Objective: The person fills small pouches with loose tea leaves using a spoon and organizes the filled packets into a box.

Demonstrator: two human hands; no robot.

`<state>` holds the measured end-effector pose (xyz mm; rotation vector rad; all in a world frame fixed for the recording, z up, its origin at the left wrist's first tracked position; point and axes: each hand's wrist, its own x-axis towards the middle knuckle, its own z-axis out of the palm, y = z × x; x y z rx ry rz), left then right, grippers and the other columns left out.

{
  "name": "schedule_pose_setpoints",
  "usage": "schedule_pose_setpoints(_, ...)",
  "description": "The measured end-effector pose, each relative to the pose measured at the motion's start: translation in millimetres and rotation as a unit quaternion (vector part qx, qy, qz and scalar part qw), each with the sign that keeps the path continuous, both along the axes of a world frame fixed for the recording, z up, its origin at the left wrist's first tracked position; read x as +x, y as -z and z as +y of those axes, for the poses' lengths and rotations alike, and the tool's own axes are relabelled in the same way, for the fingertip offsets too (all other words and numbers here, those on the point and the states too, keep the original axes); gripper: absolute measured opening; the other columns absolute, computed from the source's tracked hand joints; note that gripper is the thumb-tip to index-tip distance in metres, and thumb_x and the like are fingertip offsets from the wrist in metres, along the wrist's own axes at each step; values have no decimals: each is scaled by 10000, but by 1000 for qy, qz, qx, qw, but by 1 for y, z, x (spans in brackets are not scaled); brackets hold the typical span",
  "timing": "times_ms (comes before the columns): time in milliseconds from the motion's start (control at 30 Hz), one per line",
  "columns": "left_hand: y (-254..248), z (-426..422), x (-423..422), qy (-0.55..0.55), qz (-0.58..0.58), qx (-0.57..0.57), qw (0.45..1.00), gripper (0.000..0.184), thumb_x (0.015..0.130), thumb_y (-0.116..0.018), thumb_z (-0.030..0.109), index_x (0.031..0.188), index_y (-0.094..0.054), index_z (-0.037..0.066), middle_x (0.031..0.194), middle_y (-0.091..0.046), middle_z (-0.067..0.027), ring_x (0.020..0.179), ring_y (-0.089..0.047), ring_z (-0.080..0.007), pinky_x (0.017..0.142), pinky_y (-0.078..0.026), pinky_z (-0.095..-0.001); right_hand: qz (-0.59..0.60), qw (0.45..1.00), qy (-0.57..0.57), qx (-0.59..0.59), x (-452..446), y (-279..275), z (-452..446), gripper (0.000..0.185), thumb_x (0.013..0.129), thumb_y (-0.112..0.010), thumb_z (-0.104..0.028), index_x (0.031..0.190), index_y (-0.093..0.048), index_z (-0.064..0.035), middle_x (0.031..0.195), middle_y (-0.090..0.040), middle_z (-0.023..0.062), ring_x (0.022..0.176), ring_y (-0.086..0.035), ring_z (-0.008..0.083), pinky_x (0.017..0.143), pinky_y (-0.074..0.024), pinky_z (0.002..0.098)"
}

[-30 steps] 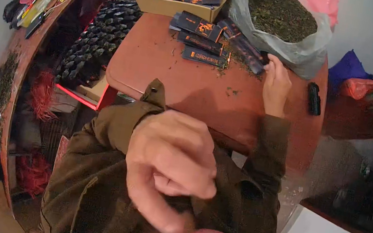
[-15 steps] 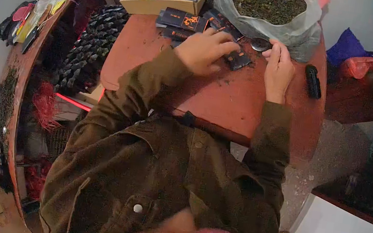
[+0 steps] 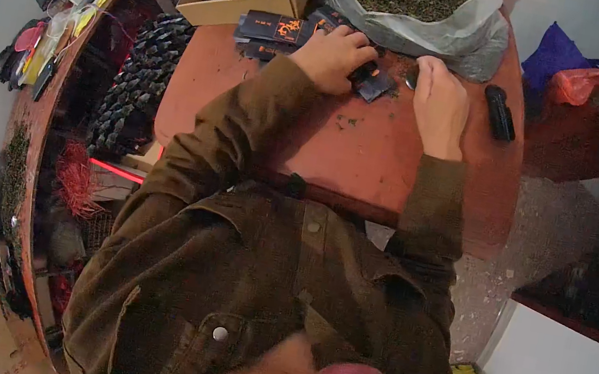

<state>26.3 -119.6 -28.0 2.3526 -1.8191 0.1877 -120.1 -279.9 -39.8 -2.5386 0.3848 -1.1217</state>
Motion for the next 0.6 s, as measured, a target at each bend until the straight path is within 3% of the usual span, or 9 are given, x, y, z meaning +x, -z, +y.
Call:
schedule_pose_setpoints(100, 4, 9, 3, 25, 56, -136, 989, 613, 647, -696, 127, 1233, -515, 129, 1210, -514, -116, 1140, -463, -359, 969, -411, -452, -60, 992, 17, 108, -4, -12, -1, 236, 949, -488, -236, 961, -640, -54, 800, -664, 152, 685, -646, 304, 635, -506, 408)
schedule_pose_setpoints(200, 4, 12, -5, 26, 113, -272, 955, 613, 652, -696, 153, 1231, -507, 90, 1183, -498, -160, 1120, -456, -372, 977, -391, -441, -176, 949, -23, 259, -18, -29, 6, 274, 973, -460, -228, 980, -636, -19, 739, -666, 75, 641, -633, 159, 608, -493, 310)
schedule_pose_setpoints(233, 7, 10, -7, 23, 124, -309, 943, 603, 652, -690, 169, 1220, -511, 78, 1161, -495, -174, 1093, -459, -376, 963, -392, -441, -245, 919, -44, 305, -19, -27, 7, 289, 988, -442, -225, 990, -630, -5, 678, -631, 5, 617, -554, 51, 570, -445, 231)
schedule_pose_setpoints(367, 12, 0, -15, 2, 160, -372, 914, 602, 644, -694, 156, 1207, -511, 44, 1126, -480, -192, 1070, -459, -372, 955, -389, -427, -288, 902, -82, 312, -27, -20, 13, 243, 990, -446, -188, 1027, -617, -20, 658, -619, 3, 579, -493, 42, 537, -402, 206)
schedule_pose_setpoints(467, 13, -5, -22, -16, 180, -377, 909, 628, 641, -694, 131, 1233, -499, 51, 1132, -480, -193, 1101, -462, -360, 980, -378, -415, -266, 915, -128, 276, -28, -24, 25, 214, 983, -451, -150, 1027, -618, -23, 666, -621, 3, 598, -520, 51, 560, -420, 217)
schedule_pose_setpoints(500, 14, -6, -22, -24, 181, -375, 909, 642, 639, -694, 121, 1245, -493, 56, 1135, -481, -193, 1115, -463, -355, 994, -372, -410, -241, 940, -118, 208, -28, -25, 25, 201, 977, -449, -123, 1035, -618, -32, 670, -621, 10, 611, -543, 64, 583, -443, 229)
schedule_pose_setpoints(600, 16, -7, -20, -24, 181, -375, 909, 636, 635, -687, 107, 1241, -499, 56, 1132, -485, -185, 1100, -478, -347, 979, -389, -399, -167, 968, -102, 158, -25, -23, 28, 206, 980, -441, -119, 1041, -614, -26, 674, -623, 30, 631, -569, 84, 605, -465, 240)
